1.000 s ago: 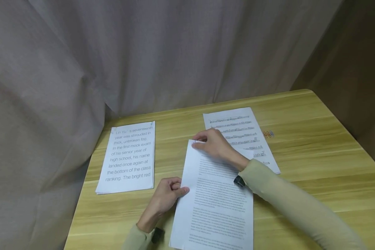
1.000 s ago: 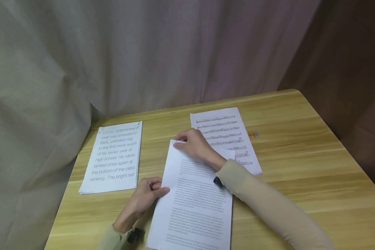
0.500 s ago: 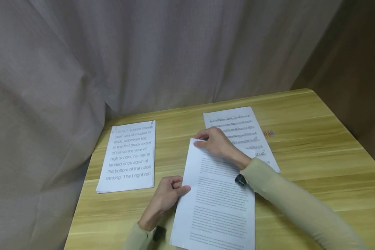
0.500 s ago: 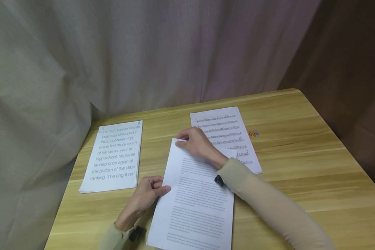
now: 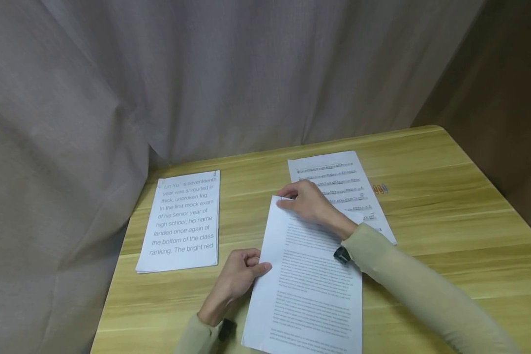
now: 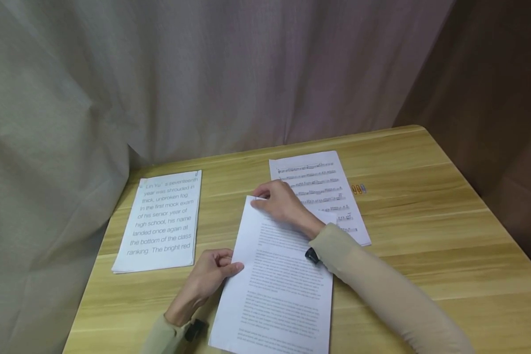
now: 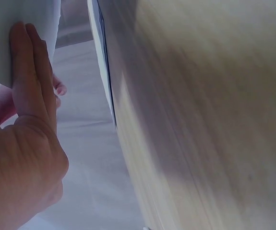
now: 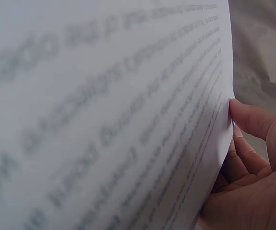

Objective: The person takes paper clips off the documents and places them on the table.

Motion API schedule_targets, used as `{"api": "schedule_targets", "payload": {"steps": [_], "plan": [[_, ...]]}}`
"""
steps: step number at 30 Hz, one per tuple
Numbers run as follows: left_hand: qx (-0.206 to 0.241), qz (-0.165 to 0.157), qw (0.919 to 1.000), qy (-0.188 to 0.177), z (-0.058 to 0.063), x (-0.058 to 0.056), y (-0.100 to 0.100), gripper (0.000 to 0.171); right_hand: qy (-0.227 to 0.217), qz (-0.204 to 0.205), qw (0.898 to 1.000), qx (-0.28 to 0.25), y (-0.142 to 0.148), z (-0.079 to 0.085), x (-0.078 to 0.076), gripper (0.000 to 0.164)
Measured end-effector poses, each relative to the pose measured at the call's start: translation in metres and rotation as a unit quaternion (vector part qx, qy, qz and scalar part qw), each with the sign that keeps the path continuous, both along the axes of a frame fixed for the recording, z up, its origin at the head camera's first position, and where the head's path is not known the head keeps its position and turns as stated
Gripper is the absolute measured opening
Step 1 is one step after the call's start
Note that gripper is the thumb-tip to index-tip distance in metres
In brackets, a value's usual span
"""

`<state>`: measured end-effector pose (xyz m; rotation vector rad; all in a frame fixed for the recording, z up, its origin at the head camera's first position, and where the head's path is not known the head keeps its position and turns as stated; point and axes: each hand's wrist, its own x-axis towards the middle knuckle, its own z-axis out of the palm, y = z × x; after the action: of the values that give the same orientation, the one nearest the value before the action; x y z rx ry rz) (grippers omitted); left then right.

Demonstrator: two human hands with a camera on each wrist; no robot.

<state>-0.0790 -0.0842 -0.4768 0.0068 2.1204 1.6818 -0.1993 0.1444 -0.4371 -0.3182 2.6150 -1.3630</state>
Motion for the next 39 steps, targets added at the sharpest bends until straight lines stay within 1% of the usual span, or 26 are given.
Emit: {"api": "schedule_targets", "payload": {"steps": [8, 16, 22, 25, 33, 36, 39], "plan": [[-0.003, -0.003, 1.0, 0.003, 0.001, -0.002, 0.002, 0.016, -0.007, -0.003, 1.0, -0.005, 0.003, -0.003, -0.002, 0.027], [-0.003, -0.006, 0.9999, 0.008, 0.001, -0.003, 0.002, 0.016, 0.0, -0.003, 1.0, -0.014, 0.006, -0.004, -0.002, 0.026], [-0.001, -0.005, 1.0, 0.0, 0.002, -0.003, 0.003, 0.017, -0.003, -0.005, 1.0, -0.024, 0.009, -0.004, -0.003, 0.025], [-0.002, -0.004, 1.0, -0.006, 0.002, -0.001, 0.002, 0.017, -0.007, -0.013, 0.999, -0.036, 0.013, -0.003, -0.004, 0.023], [-0.007, 0.005, 0.9999, -0.008, -0.001, 0.002, 0.0, 0.017, 0.004, -0.032, 0.998, -0.057, 0.029, -0.002, -0.009, 0.023], [-0.007, 0.015, 0.9998, -0.005, -0.002, 0.001, -0.004, 0.017, 0.005, -0.049, 0.997, -0.064, 0.04, 0.0, -0.009, 0.023], [-0.007, 0.023, 0.9997, -0.004, -0.001, -0.001, -0.009, 0.017, 0.004, -0.069, 0.996, -0.059, 0.057, 0.0, -0.006, 0.023]]}}
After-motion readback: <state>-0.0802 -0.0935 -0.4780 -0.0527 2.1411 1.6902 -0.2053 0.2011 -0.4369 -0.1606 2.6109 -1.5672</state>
